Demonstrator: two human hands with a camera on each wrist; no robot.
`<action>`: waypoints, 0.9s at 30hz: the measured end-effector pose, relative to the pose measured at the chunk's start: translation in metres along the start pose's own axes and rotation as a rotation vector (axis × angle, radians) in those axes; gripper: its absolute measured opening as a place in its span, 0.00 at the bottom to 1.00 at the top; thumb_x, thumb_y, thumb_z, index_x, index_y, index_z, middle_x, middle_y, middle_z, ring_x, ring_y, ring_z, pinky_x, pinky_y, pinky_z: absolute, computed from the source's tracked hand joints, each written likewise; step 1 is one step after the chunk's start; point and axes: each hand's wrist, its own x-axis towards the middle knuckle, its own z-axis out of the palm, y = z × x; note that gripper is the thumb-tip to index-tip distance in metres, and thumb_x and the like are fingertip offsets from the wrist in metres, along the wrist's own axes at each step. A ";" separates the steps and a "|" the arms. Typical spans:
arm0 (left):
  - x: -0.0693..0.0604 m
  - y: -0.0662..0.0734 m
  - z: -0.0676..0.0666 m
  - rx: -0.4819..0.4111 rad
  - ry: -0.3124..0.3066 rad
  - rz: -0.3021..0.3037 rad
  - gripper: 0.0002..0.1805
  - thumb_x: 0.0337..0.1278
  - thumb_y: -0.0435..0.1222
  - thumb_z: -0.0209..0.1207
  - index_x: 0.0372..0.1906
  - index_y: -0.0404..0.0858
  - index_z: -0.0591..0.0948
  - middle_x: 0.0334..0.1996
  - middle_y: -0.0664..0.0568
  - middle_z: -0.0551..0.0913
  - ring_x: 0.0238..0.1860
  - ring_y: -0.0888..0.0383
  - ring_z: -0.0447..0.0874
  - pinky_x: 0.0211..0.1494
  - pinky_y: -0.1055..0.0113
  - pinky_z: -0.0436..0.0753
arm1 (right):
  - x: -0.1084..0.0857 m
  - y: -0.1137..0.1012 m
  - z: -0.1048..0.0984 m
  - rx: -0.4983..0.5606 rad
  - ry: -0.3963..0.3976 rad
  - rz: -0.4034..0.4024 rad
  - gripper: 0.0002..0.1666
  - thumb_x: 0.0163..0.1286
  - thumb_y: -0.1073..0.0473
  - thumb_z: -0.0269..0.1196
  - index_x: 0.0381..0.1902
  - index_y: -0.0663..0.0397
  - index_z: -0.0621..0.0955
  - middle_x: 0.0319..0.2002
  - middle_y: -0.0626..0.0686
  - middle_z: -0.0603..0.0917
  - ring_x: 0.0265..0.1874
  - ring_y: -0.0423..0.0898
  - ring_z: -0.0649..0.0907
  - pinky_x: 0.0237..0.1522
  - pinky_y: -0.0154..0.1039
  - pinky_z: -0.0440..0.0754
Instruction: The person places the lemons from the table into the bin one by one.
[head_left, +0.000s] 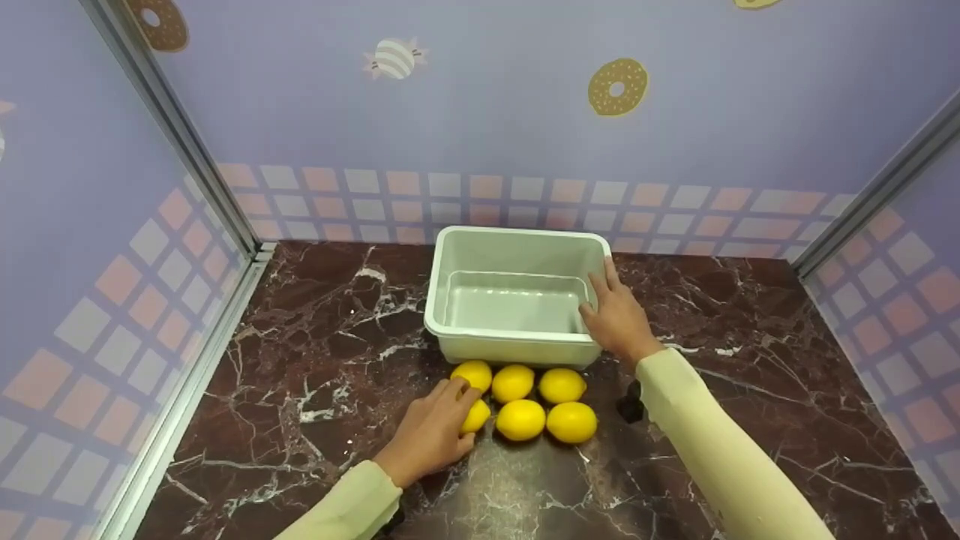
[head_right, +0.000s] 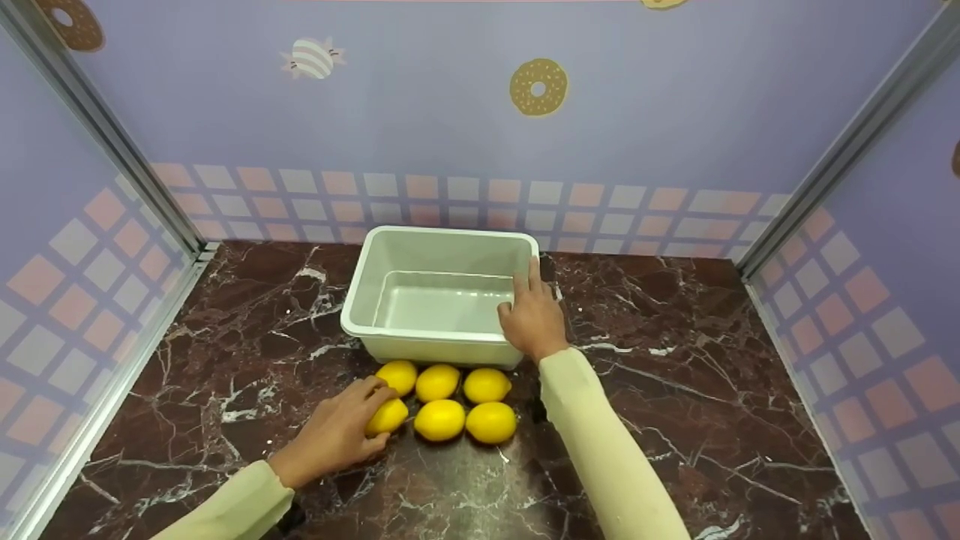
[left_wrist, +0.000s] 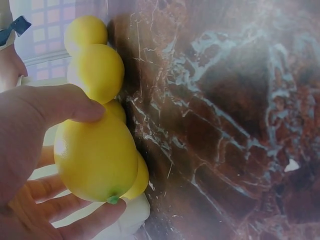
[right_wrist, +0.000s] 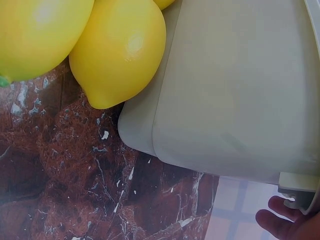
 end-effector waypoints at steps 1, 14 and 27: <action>0.000 0.000 0.000 0.002 0.000 0.001 0.27 0.35 0.42 0.70 0.48 0.44 0.78 0.44 0.51 0.76 0.37 0.55 0.74 0.27 0.62 0.79 | 0.000 0.000 0.000 0.002 0.000 0.000 0.37 0.70 0.52 0.52 0.72 0.63 0.60 0.78 0.59 0.42 0.69 0.69 0.62 0.67 0.63 0.63; 0.006 0.002 -0.007 -0.004 0.003 0.005 0.28 0.36 0.41 0.69 0.50 0.44 0.77 0.45 0.52 0.77 0.39 0.54 0.74 0.30 0.61 0.80 | 0.000 0.001 0.000 0.007 0.003 0.003 0.38 0.69 0.52 0.52 0.72 0.62 0.61 0.78 0.59 0.42 0.68 0.69 0.63 0.68 0.63 0.63; 0.010 0.005 -0.013 0.001 0.033 0.026 0.28 0.34 0.40 0.70 0.49 0.43 0.77 0.44 0.52 0.76 0.39 0.55 0.74 0.30 0.62 0.80 | -0.001 0.000 0.000 0.017 0.010 0.002 0.37 0.69 0.52 0.52 0.72 0.61 0.61 0.78 0.59 0.43 0.68 0.69 0.63 0.67 0.63 0.63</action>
